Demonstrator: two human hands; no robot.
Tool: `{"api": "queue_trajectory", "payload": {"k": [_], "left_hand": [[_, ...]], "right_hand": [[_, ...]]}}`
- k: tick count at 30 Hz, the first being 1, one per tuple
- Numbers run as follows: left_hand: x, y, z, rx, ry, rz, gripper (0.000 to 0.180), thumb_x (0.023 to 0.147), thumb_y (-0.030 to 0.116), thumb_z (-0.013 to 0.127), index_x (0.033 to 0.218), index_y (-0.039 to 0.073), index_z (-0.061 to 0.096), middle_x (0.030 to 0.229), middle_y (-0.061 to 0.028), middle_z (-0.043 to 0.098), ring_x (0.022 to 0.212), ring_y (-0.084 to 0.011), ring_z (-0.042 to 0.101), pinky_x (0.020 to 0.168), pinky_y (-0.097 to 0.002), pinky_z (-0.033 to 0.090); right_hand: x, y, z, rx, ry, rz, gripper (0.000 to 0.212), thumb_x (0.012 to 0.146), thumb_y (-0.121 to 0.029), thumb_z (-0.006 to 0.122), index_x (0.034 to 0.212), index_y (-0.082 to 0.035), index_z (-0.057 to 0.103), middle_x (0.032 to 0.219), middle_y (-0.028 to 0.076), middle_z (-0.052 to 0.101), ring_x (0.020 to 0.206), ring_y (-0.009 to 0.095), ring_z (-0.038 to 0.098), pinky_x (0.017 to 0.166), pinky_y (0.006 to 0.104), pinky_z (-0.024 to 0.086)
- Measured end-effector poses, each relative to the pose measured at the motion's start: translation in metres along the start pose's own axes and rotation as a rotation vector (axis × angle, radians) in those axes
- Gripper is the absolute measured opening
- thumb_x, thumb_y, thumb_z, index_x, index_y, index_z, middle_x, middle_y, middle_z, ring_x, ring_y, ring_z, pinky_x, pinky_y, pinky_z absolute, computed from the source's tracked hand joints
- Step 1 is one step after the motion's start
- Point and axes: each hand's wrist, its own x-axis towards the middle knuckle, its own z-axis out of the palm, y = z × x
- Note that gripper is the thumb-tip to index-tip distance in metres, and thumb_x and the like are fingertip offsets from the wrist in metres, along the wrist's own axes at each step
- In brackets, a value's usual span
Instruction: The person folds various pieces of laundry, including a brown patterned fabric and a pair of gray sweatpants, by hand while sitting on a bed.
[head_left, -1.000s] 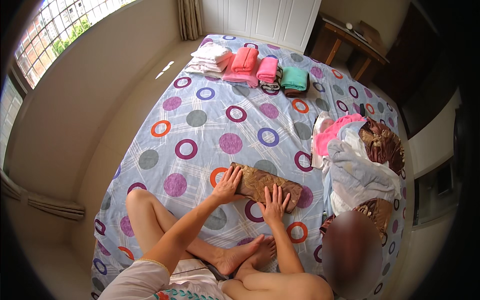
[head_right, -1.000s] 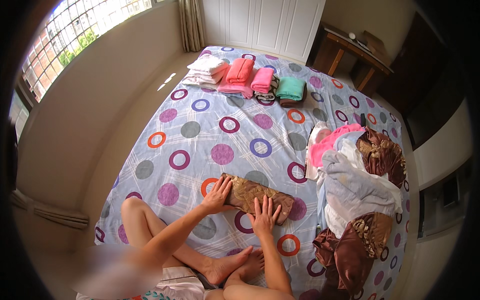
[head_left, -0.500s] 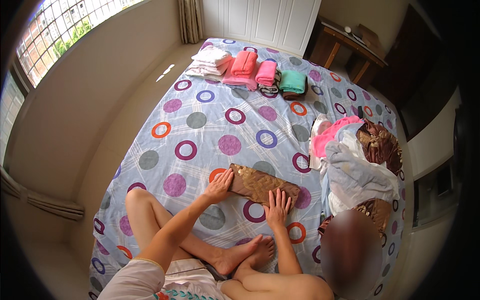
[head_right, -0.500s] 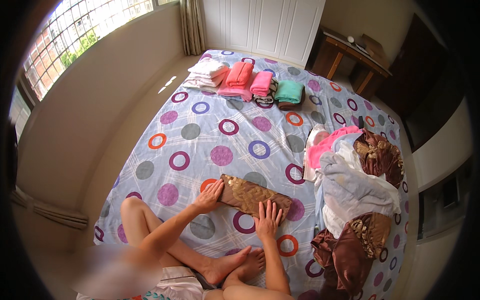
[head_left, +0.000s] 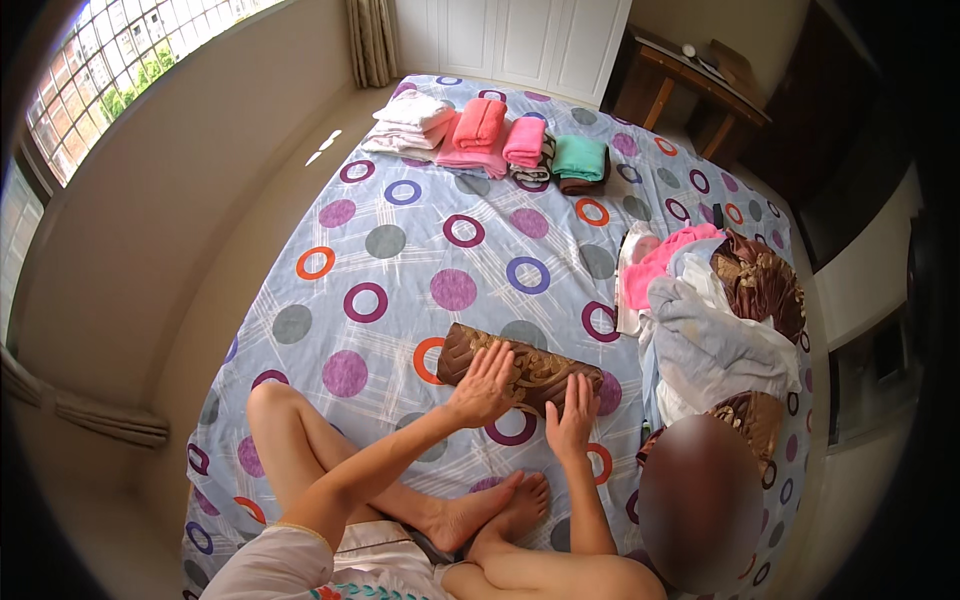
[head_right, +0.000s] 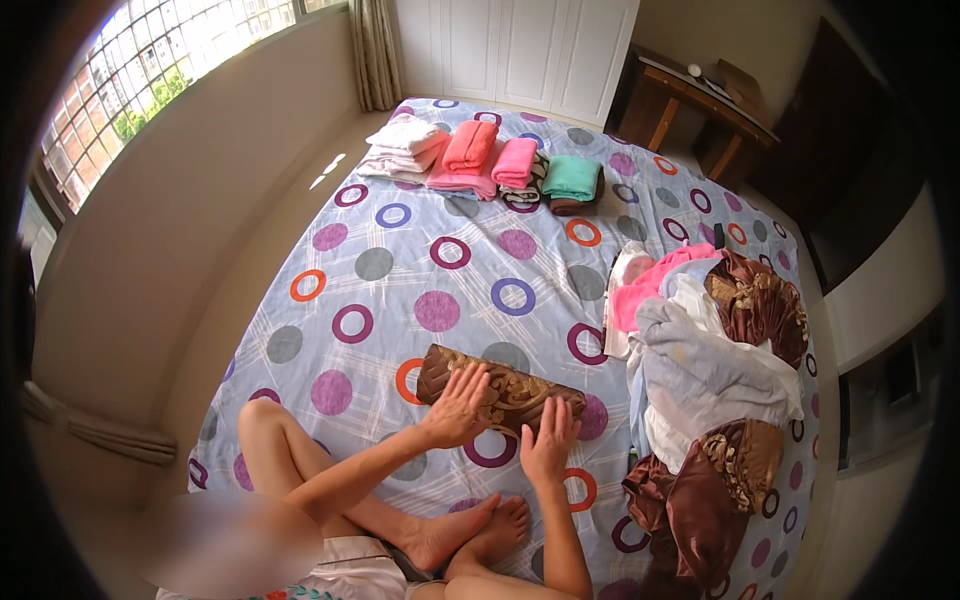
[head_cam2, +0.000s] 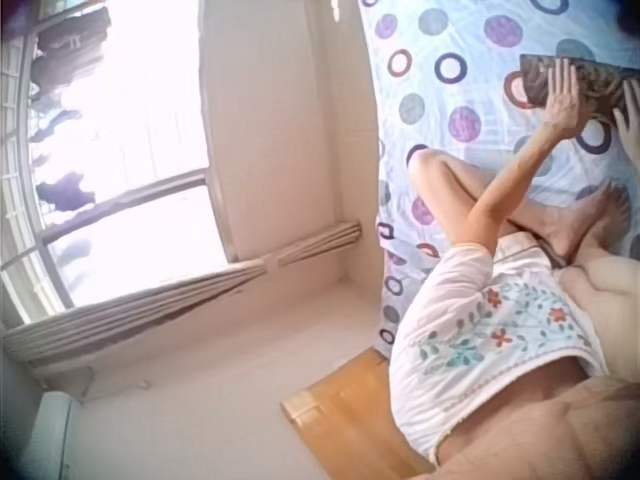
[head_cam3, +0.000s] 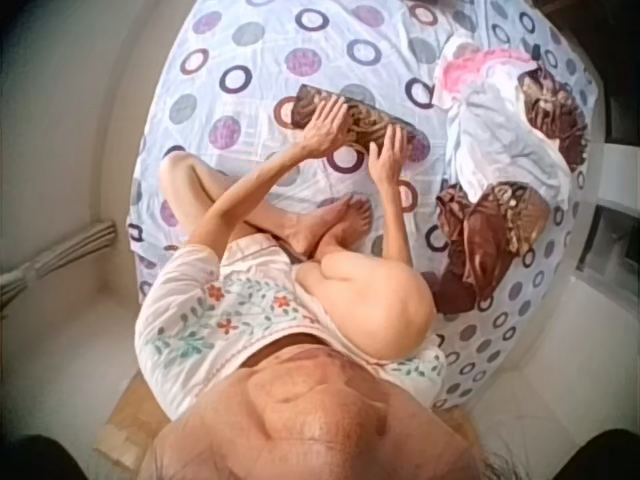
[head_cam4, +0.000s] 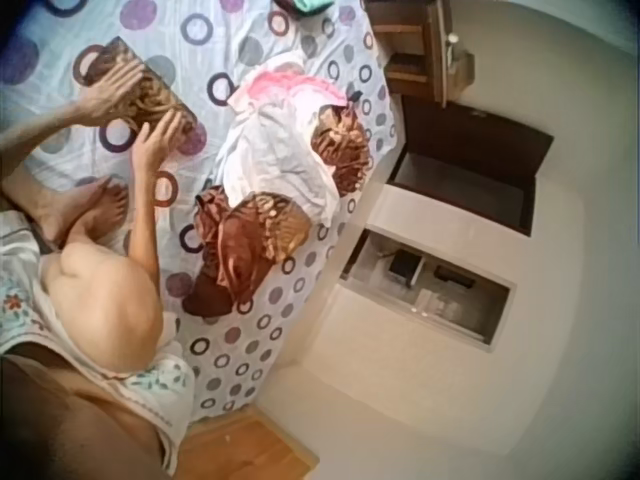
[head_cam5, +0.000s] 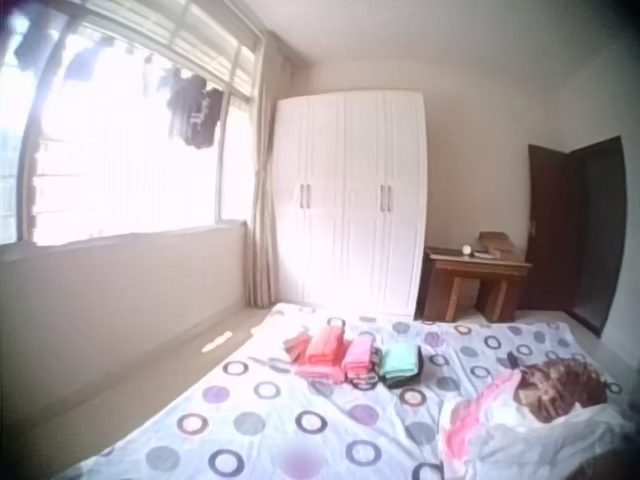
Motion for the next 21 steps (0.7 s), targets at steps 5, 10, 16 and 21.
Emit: {"api": "queue_trajectory", "payload": {"k": [5, 10, 16, 21], "left_hand": [[0.013, 0.029, 0.037, -0.096, 0.106, -0.004, 0.064, 0.080, 0.030, 0.045, 0.132, 0.000, 0.022, 0.139, -0.0182, 0.017, 0.130, -0.0336, 0.011, 0.106, -0.0432, 0.009], [0.010, 0.004, 0.050, 0.123, 0.004, -0.025, 0.061, 0.082, 0.033, 0.040, 0.133, 0.004, 0.024, 0.139, -0.0159, 0.019, 0.130, -0.0319, 0.011, 0.106, -0.0420, 0.008], [0.008, -0.011, 0.049, 0.174, -0.003, -0.018, 0.056, 0.083, 0.029, 0.037, 0.131, 0.002, 0.027, 0.138, -0.0138, 0.023, 0.130, -0.0286, 0.014, 0.106, -0.0429, 0.008], [0.009, -0.016, 0.043, 0.115, 0.025, -0.056, 0.056, 0.083, 0.031, 0.036, 0.130, 0.000, 0.030, 0.137, -0.0136, 0.027, 0.130, -0.0261, 0.018, 0.105, -0.0423, 0.009]], "right_hand": [[0.037, -0.043, 0.027, 0.134, 0.045, -0.228, 0.049, 0.085, -0.028, 0.046, 0.122, 0.003, 0.039, 0.127, 0.022, 0.036, 0.119, 0.036, 0.031, 0.098, 0.0484, 0.020], [0.036, -0.025, 0.063, 0.052, -0.102, -0.143, 0.055, 0.087, -0.043, 0.033, 0.131, -0.010, 0.032, 0.133, 0.014, 0.031, 0.125, 0.030, 0.025, 0.101, 0.0524, 0.010], [0.038, -0.019, 0.071, -0.011, -0.128, -0.136, 0.053, 0.089, -0.041, 0.032, 0.133, -0.013, 0.029, 0.136, 0.011, 0.029, 0.127, 0.031, 0.022, 0.103, 0.0475, 0.008], [0.036, -0.013, 0.077, -0.080, -0.121, -0.127, 0.051, 0.089, -0.041, 0.032, 0.131, -0.011, 0.033, 0.138, 0.009, 0.027, 0.127, 0.031, 0.021, 0.103, 0.0472, 0.009]]}}
